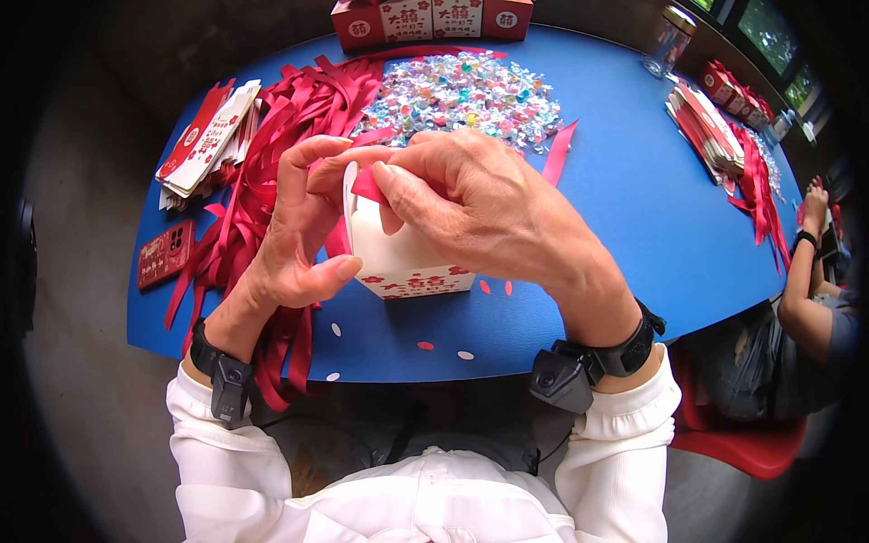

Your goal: Assembling a cardboard gift box, filling it with candy, and tying a decorative ribbon.

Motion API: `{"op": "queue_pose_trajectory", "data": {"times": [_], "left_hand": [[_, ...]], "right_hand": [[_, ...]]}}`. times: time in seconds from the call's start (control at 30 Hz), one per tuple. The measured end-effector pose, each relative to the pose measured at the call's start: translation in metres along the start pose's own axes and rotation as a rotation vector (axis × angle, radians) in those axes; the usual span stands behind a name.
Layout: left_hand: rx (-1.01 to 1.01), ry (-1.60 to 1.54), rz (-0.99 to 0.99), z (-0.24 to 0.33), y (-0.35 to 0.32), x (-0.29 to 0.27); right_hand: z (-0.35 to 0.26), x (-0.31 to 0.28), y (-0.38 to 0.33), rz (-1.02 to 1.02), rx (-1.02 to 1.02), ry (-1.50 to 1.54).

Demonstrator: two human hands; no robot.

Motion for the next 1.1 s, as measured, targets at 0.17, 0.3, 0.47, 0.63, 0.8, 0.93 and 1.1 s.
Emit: {"op": "queue_pose_trajectory", "data": {"times": [0.17, 0.3, 0.47, 0.63, 0.8, 0.93, 1.1], "left_hand": [[0.001, 0.018, 0.005, 0.001, 0.000, 0.000], [0.022, -0.011, 0.017, -0.002, 0.000, -0.001], [0.030, -0.021, -0.034, 0.007, 0.002, -0.004], [-0.018, -0.114, 0.018, 0.005, -0.001, -0.005], [-0.065, -0.065, 0.061, 0.010, -0.002, -0.002], [-0.113, -0.097, 0.079, 0.012, -0.003, -0.002], [-0.098, -0.118, 0.094, 0.016, -0.003, -0.002]], "right_hand": [[0.000, 0.004, 0.001, 0.003, -0.020, -0.072], [0.001, 0.006, 0.001, 0.004, -0.003, -0.060], [-0.001, 0.008, 0.001, 0.023, -0.063, -0.151], [-0.004, 0.012, 0.000, -0.004, -0.076, -0.159], [0.000, 0.014, 0.001, 0.005, -0.122, -0.185], [0.002, 0.015, 0.000, 0.015, -0.233, -0.251], [-0.001, 0.016, 0.000, -0.006, 0.010, -0.102]]}}
Point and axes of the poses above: each hand's wrist, its own y-axis towards the middle knuckle, its own x-axis out of the palm, z = x × y, the point moved 4 cm from there along y, towards the middle knuckle, and after that the axes turned 10 degrees about y, right-handed, at the moved point
